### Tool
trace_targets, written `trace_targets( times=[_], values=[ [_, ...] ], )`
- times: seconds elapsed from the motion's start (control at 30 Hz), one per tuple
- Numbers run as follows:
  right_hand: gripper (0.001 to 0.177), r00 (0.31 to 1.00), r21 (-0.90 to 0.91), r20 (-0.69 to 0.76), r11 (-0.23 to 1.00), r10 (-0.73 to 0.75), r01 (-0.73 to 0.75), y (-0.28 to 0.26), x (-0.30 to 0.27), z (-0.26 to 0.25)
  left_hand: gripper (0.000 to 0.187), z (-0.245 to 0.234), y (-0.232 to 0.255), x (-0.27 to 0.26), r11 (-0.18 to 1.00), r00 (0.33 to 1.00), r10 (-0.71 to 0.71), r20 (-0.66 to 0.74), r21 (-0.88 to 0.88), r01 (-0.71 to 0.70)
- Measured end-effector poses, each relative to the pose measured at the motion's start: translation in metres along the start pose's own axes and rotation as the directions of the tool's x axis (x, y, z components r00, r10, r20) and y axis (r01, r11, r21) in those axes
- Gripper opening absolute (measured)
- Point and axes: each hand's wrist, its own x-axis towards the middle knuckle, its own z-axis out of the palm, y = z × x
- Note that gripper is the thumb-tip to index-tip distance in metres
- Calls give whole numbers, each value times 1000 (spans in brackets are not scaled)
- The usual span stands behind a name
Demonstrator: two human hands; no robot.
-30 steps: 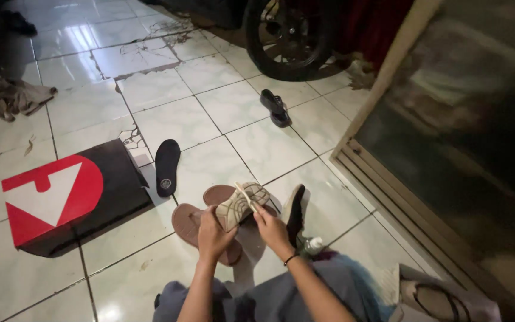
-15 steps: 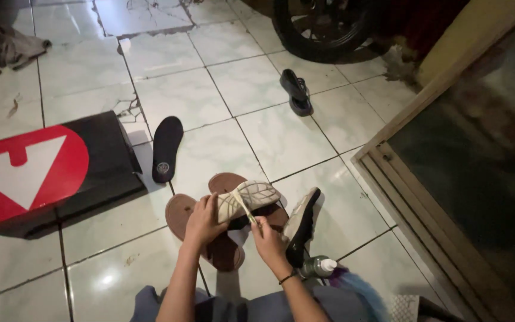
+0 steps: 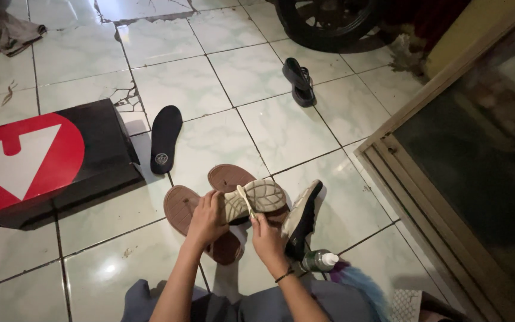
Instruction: Cleaning and applying spray to multiple pairs of shoes on the floor.
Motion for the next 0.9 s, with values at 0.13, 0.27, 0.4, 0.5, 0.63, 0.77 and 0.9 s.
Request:
trace_targets(
  times=[0.13,0.27,0.4,0.5,0.63,0.77,0.9],
  values=[
    [22,977,-49,-97,982,-188,184,0,-9,8,91,6,-3,1,1000,1000,-7,18,10,7],
    [23,996,-62,61,995,-70,74,-10,-9,8,91,6,-4,1,1000,1000,-20,9,-5,20],
    [26,992,-113,124,993,-10,24,8,6,6,91,3,0,1,998,999,-44,0,-40,44],
    [21,998,-343,-55,939,-32,11,29,7,7,91,-6,-2,3,998,997,-67,25,17,66],
    [30,995,-327,-48,943,-83,63,10,-6,-5,94,-17,8,8,991,994,-101,43,94,96],
    [59,995,-400,97,915,-18,55,-25,-16,-11,95,-15,5,7,987,990,-135,43,98,130],
    [61,992,-358,109,928,-68,103,-21,-10,-8,94,-5,-3,4,997,997,-74,-3,15,74]
  ],
)
